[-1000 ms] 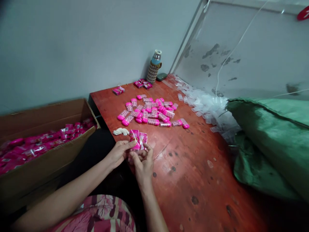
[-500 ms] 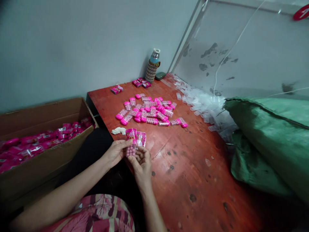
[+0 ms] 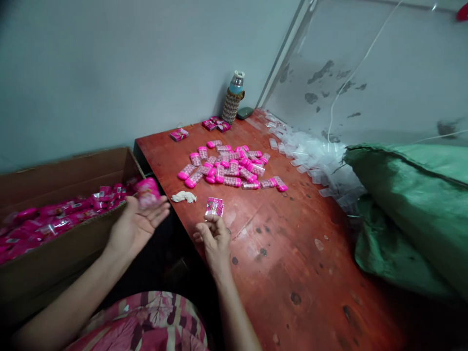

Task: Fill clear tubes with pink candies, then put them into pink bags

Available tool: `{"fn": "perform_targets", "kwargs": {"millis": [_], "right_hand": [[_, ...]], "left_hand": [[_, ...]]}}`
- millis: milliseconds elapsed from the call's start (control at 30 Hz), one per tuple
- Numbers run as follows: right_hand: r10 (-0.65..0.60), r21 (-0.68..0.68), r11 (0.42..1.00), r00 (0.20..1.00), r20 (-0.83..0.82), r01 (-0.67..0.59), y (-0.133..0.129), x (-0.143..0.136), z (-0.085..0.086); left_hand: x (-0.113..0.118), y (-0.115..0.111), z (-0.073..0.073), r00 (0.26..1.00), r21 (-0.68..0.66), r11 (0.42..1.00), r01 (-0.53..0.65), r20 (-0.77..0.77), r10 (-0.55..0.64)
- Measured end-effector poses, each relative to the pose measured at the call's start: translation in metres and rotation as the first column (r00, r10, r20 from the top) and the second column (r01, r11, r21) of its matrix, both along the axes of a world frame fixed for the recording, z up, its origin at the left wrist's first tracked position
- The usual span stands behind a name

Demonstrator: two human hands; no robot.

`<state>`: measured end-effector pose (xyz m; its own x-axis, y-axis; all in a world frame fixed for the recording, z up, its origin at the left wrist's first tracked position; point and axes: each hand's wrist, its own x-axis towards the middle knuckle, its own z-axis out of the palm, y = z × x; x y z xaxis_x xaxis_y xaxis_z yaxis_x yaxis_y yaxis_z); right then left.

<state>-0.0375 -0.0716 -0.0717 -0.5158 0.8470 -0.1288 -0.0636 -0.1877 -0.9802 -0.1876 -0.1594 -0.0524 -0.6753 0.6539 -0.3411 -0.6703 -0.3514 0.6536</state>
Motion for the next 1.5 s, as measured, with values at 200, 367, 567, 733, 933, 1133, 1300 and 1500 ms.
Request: {"fn": "perform_targets", "kwargs": {"millis": [200, 367, 567, 733, 933, 1133, 1300, 1500], "right_hand": [[-0.098, 0.012, 0.995, 0.994, 0.042, 0.098, 0.014, 0.019, -0.005], [-0.13, 0.012, 0.992, 0.985, 0.112, 0.129, 0.017, 0.033, -0.007], [-0.087, -0.04, 0.995, 0.991, 0.106, 0.092, 0.022, 0.048, -0.017], [-0.129, 0.075, 0.99, 0.979, 0.16, 0.119, 0.036, 0.043, -0.022], [-0.121, 0.098, 0.988, 0.992, 0.034, 0.117, 0.052, 0.019, -0.014], [-0.122, -0.016, 0.992, 0.992, -0.025, 0.122, 0.054, 0.015, -0.001], [-0.021, 0.109, 0.994, 0.988, 0.156, 0.004, 0.057, 0.017, -0.007], [-0.266, 0.53, 0.847, 0.831, 0.489, -0.041, 0.123, 0.041, -0.009]], "left_hand": [[0.005, 0.022, -0.004, 0.901, -0.192, 0.976, 0.1, -0.399, -0.17], [0.042, 0.071, -0.026, 0.733, -0.287, 0.941, 0.177, -0.6, -0.321], [0.05, 0.08, -0.048, 0.638, -0.309, 0.94, 0.142, -0.698, -0.325], [0.05, 0.076, -0.048, 0.614, -0.293, 0.948, 0.124, -0.728, -0.305], [0.057, 0.069, -0.034, 0.651, -0.245, 0.956, 0.161, -0.702, -0.289], [0.055, 0.062, -0.021, 0.827, -0.265, 0.885, 0.383, -0.329, -0.456], [0.05, 0.063, -0.029, 0.797, -0.249, 0.79, 0.559, -0.1, -0.596], [0.047, 0.062, -0.032, 0.845, -0.33, 0.807, 0.49, -0.049, -0.533]]}}
